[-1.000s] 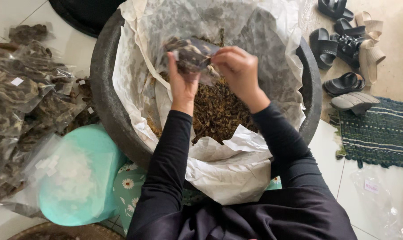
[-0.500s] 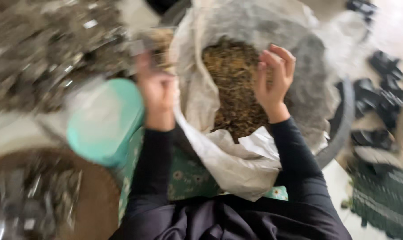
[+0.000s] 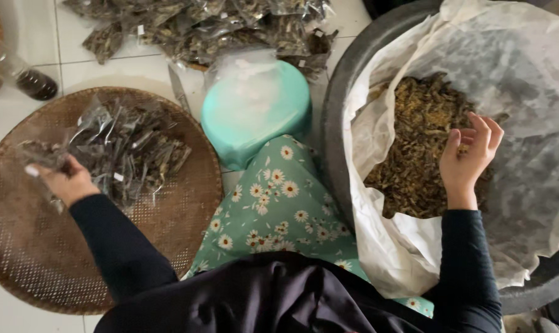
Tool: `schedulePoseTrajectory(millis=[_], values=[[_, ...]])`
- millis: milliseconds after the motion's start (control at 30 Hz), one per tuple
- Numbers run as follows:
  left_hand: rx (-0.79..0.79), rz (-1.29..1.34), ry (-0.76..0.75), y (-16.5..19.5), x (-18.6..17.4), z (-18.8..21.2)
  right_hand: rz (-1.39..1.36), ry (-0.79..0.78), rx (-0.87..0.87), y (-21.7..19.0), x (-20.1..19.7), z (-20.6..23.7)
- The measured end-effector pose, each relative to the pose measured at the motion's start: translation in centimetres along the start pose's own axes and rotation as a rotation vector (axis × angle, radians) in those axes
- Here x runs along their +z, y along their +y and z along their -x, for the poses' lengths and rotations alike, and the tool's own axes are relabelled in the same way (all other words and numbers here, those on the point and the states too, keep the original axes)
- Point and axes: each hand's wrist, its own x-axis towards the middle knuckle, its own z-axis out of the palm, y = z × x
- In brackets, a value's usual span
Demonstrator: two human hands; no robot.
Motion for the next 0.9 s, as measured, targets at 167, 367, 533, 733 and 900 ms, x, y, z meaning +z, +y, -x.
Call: schedulePoseTrajectory(millis=[167, 367, 533, 733, 900], values=[[0.158, -0.649, -0.103, -0.6, 2.8, -1.8, 0.049, -0.062, -0.038, -0.1, 0.8, 0.5], [0.738, -2.305, -0.352, -1.1, 4.5, -2.5, 0.084, -0.094, -0.022, -0.9, 1.2, 0.8], [-0.092, -1.142, 0.193, -3.4, 5.6, -5.6, 0.135, -0.146, -0.004, -1.6, 1.6, 1.1], [0.941, -2.118, -0.316, -8.0, 10.8, -2.3, 0.1, -0.172, 0.052, -2.8, 1.4, 1.3], [0.905, -1.623, -1.7, -19.9, 11.8, 11.2, 0.077, -0.164, 0.022, -3.8, 1.0, 0.8]])
